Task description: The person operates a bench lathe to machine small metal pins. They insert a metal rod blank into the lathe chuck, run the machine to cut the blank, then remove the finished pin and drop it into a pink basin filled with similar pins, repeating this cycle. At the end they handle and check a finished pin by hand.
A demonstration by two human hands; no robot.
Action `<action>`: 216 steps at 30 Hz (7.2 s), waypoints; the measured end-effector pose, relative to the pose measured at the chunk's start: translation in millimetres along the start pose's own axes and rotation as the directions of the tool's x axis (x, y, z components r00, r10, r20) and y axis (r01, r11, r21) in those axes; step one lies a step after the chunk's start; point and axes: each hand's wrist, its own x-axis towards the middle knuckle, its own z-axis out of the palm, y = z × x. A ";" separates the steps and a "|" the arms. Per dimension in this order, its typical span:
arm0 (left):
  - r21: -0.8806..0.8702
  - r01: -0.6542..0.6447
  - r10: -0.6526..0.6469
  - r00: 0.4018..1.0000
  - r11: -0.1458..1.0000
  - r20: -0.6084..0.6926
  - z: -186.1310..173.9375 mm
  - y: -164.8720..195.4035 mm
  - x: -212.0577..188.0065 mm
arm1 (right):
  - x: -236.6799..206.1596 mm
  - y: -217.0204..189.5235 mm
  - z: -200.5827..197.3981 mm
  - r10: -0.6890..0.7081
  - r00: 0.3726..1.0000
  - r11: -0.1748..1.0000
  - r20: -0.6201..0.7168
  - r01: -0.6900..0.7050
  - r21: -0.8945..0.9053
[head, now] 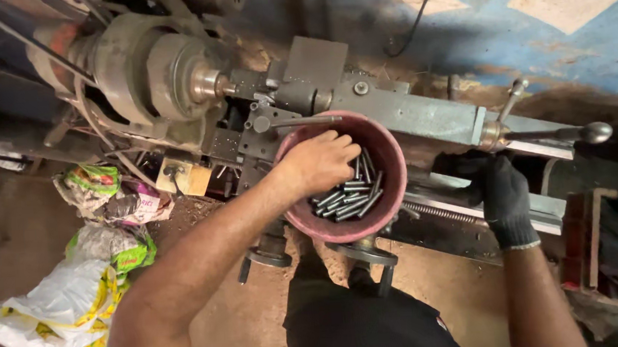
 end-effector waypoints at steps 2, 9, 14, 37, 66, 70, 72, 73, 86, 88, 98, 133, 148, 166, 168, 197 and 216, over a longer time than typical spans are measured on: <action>0.048 -0.033 0.034 0.999 0.998 -0.024 -3.3 -1.0 -1.5 | -4.5 3.7 -2.2 0.000 0.999 0.988 -0.040 -0.006 -0.152; -0.271 0.280 -0.300 0.953 0.921 -0.036 -39.4 9.3 -18.7 | -13.0 3.7 -2.9 0.077 0.987 0.997 -0.139 -0.076 0.015; -0.945 0.305 -0.637 0.753 0.119 0.163 -60.1 23.9 -18.6 | -18.8 -12.0 -2.1 0.058 0.982 0.993 -0.181 -0.038 0.108; -0.841 -0.267 -0.792 0.548 -0.470 0.269 -64.1 116.8 -10.5 | -70.9 -108.1 40.9 -0.665 0.660 0.734 -0.350 0.490 -0.470; -0.986 -0.163 -0.730 0.676 -0.016 -0.100 -92.3 175.0 24.1 | -71.6 -193.2 73.3 -0.309 0.943 0.897 -0.124 0.332 0.293; -0.987 -0.159 -0.713 0.693 -0.002 -0.110 -90.6 172.9 25.3 | -73.6 -193.7 70.9 -0.411 0.908 0.830 -0.086 0.412 0.376; -0.983 -0.148 -0.706 0.708 -0.109 -0.028 -89.2 172.6 26.0 | -73.0 -191.5 71.5 -0.422 0.900 0.830 -0.111 0.433 0.353; -0.976 -0.142 -0.699 0.715 -0.164 0.014 -88.4 173.0 26.4 | -72.3 -190.1 72.1 -0.393 0.910 0.844 -0.132 0.414 0.341; -0.777 -0.410 -0.682 0.730 -0.478 0.034 -83.3 179.7 28.7 | -80.8 -192.9 64.2 -0.479 0.869 0.811 -0.122 0.491 0.317; -0.738 -0.404 -0.663 0.744 -0.541 0.079 -83.5 181.0 29.4 | -81.4 -194.1 64.6 -0.501 0.851 0.850 -0.157 0.518 0.092; -0.597 -0.452 -0.612 0.787 -0.662 0.082 -83.5 181.3 27.0 | -78.1 -182.2 64.6 -0.382 0.907 0.864 -0.178 0.419 0.280; -0.714 -0.383 -0.727 0.637 -0.587 0.256 -63.2 172.6 35.9 | -72.0 -148.6 51.9 -0.241 0.948 0.926 -0.210 0.289 0.244; -0.719 -0.357 -0.731 0.612 -0.596 0.302 -59.5 171.0 38.0 | -67.7 -143.8 49.0 -0.222 0.953 0.929 -0.207 0.271 0.251; -0.710 -0.390 -0.732 0.630 -0.586 0.259 -64.3 163.5 36.1 | -63.2 -137.0 42.2 -0.185 0.960 0.903 -0.208 0.250 0.349; -0.705 -0.386 -0.736 0.613 -0.595 0.286 -63.0 163.1 36.0 | -62.6 -136.3 42.9 -0.167 0.964 0.914 -0.205 0.229 0.333; -0.775 -0.333 -0.755 0.600 -0.536 0.264 -68.7 172.3 37.1 | -75.1 -133.3 45.5 -0.163 0.969 0.927 -0.187 0.216 0.307; -0.901 -0.232 -0.765 0.626 -0.367 0.150 -81.4 205.7 58.2 | -118.5 -159.3 37.6 -0.359 0.866 0.873 -0.347 0.444 0.204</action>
